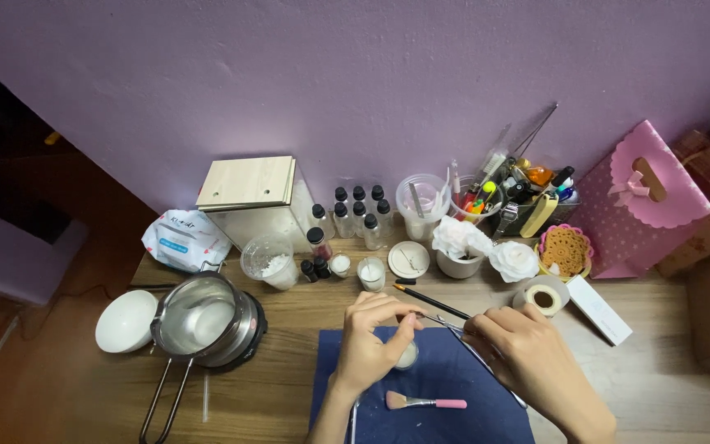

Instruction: Preparing a small glass candle jar by applying adhesive to the base and using tweezers for fine adjustments.

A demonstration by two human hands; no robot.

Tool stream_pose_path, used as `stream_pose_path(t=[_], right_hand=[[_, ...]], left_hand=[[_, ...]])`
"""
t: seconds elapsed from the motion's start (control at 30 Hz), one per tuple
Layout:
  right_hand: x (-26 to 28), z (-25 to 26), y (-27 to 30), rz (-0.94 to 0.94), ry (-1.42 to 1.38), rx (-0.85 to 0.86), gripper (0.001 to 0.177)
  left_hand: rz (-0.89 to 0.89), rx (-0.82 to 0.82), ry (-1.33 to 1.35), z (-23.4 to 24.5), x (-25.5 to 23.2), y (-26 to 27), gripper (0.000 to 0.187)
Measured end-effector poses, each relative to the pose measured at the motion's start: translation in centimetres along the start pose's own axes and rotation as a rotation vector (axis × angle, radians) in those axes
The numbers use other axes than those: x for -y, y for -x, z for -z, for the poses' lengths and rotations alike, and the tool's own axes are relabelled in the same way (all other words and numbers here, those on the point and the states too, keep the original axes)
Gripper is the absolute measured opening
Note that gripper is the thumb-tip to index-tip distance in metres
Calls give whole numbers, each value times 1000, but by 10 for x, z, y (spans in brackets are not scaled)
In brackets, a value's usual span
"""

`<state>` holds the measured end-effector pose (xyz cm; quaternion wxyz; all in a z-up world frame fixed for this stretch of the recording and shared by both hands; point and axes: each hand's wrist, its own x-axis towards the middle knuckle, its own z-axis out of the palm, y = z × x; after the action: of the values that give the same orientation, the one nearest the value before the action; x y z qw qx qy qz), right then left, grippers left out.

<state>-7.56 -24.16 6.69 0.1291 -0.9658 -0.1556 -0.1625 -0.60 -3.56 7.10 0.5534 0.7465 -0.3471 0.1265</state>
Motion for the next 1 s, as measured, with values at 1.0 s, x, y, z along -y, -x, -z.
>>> stream_pose_path(t=[1.0], right_hand=[[11,13,1,46,-82,28,7]], left_hand=[[217,-227,105,18,-7,1,14]])
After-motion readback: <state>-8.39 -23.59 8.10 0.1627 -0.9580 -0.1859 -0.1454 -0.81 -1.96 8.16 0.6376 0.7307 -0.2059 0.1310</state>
